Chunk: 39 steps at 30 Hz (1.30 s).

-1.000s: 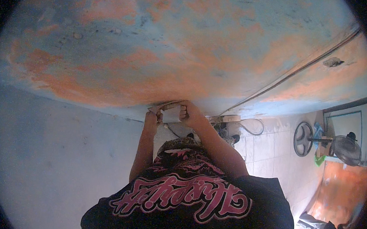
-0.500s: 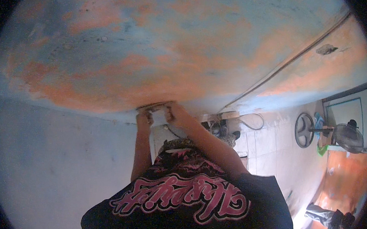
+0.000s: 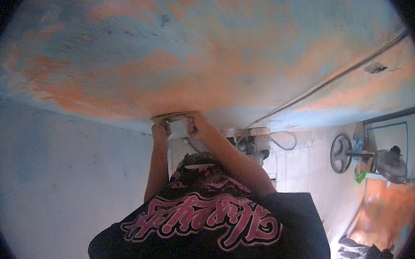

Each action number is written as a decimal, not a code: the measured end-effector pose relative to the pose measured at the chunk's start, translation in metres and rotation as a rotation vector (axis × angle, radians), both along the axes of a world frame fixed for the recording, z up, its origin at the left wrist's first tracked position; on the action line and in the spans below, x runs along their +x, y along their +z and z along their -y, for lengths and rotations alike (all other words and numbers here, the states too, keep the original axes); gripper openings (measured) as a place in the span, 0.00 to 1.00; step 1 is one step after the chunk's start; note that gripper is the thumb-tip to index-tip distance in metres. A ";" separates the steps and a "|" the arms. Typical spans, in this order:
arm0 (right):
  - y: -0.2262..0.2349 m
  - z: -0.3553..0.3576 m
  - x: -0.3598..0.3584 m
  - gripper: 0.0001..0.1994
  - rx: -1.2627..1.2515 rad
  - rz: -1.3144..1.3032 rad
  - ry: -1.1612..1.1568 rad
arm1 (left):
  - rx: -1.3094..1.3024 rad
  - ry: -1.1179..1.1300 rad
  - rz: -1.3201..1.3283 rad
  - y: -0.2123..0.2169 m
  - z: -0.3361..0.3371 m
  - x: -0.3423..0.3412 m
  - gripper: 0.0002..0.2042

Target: The person sands a wall surface and its corner using sandpaper by hand.

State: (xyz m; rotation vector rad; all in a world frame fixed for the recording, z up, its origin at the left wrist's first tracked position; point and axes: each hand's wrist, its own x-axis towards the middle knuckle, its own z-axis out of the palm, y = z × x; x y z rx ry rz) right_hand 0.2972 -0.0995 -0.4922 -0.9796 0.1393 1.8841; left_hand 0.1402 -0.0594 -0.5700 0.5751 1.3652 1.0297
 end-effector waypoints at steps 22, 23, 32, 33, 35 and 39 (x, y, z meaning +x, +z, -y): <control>-0.030 -0.001 -0.001 0.10 0.063 0.033 0.010 | -0.048 0.068 -0.014 -0.025 -0.011 -0.006 0.13; -0.032 -0.001 0.005 0.10 0.034 -0.043 -0.040 | 0.020 -0.018 -0.112 -0.033 -0.009 -0.002 0.13; -0.036 -0.008 -0.003 0.10 -0.002 0.002 0.015 | -0.030 -0.044 0.164 -0.081 -0.023 -0.025 0.11; -0.041 -0.007 0.012 0.10 -0.004 0.002 -0.027 | -0.102 -0.043 0.007 -0.032 -0.019 0.008 0.11; -0.038 0.003 0.008 0.10 -0.030 -0.090 -0.013 | 0.232 -0.068 -0.133 -0.097 -0.008 -0.017 0.09; -0.037 0.013 0.044 0.09 -0.032 0.011 -0.049 | 0.317 -0.137 -0.090 -0.075 0.000 0.023 0.09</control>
